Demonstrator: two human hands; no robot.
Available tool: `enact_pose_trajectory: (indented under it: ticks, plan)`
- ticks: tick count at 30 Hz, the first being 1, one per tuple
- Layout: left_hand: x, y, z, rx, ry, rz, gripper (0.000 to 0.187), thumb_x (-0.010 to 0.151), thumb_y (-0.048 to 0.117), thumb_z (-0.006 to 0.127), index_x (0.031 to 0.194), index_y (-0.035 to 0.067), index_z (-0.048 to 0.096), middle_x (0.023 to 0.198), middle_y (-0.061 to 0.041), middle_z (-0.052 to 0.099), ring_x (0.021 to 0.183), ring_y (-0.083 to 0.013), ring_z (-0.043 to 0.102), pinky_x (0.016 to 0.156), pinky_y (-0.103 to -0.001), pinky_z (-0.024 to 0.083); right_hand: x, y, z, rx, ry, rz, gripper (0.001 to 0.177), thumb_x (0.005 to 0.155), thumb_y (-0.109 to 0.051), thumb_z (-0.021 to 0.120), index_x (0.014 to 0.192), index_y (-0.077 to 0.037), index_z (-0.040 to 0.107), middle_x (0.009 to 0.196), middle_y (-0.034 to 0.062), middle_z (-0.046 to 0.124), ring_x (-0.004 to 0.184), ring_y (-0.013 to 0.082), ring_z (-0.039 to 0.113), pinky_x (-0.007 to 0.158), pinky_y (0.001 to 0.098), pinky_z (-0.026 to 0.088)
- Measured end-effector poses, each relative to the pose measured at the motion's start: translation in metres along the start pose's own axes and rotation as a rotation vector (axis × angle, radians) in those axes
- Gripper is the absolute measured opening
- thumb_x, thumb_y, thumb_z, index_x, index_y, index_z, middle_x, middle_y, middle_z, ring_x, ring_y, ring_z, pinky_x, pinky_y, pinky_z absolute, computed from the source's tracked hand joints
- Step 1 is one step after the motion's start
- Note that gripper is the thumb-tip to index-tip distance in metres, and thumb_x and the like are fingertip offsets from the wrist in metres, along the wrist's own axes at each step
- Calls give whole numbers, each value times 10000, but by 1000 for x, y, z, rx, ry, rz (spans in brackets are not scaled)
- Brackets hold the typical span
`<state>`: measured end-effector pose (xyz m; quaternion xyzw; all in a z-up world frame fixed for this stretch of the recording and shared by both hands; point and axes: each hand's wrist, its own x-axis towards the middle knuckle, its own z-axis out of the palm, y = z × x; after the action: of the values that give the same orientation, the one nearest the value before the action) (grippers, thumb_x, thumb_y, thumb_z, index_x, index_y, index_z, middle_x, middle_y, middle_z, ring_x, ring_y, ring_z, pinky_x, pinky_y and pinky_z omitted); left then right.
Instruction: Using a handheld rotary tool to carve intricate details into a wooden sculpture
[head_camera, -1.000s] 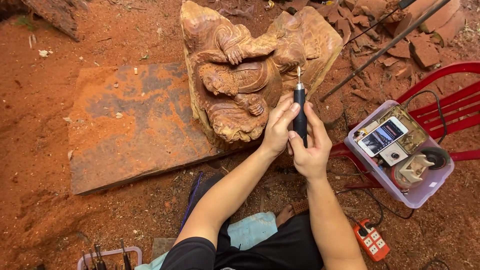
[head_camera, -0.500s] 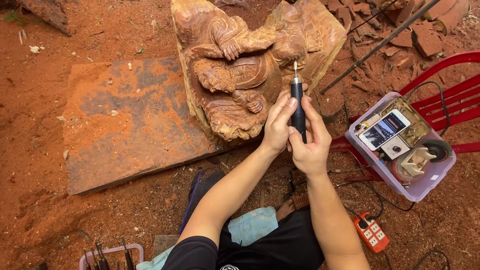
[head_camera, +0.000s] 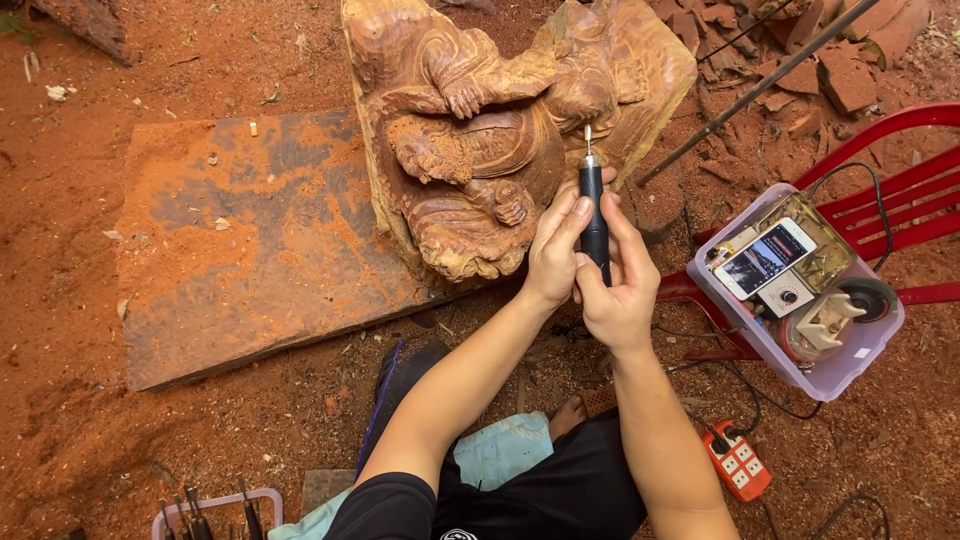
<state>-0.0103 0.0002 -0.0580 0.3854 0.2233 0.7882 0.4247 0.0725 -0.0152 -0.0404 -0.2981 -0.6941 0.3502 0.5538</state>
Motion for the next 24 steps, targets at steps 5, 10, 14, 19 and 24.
enact_pose_trajectory:
  ticks: [5,10,14,19,24]
  plan:
    - [0,-14,-4,7,-2,8,336,1097,289,500,1132,15,691,1333,-148,596,1270,-241,522,1117,-387,375,-3,2,0,-13,-2,-3,648,876,174,589,1499,29,482,1148,280,658,672,204,659,497,274,556]
    - [-1,-8,-2,-6,-15,6,361,1104,294,490,1173,0,687,1321,-159,587,1274,-259,523,1128,-389,372,-7,6,0,-29,-2,0,647,874,171,594,1496,32,485,1196,282,645,733,216,669,532,281,569]
    - [0,-11,-5,-17,-13,11,365,1100,296,498,1198,-2,684,1323,-161,594,1274,-259,532,1128,-397,379,-8,9,-1,-44,0,-1,646,871,168,599,1494,35,487,1243,284,631,795,227,679,567,288,583]
    - [0,-14,-7,-8,-8,14,362,1095,285,500,1234,2,679,1332,-150,606,1277,-242,543,1126,-385,392,-7,12,-2,-59,4,-6,645,869,165,605,1491,38,490,1291,286,618,856,238,689,603,295,596]
    - [-2,-16,-6,-13,-22,18,377,1106,314,481,1179,11,694,1374,-164,587,1294,-269,526,1140,-398,372,-10,14,-1,-75,6,-9,644,866,161,612,1488,43,494,1354,289,601,938,254,703,650,304,614]
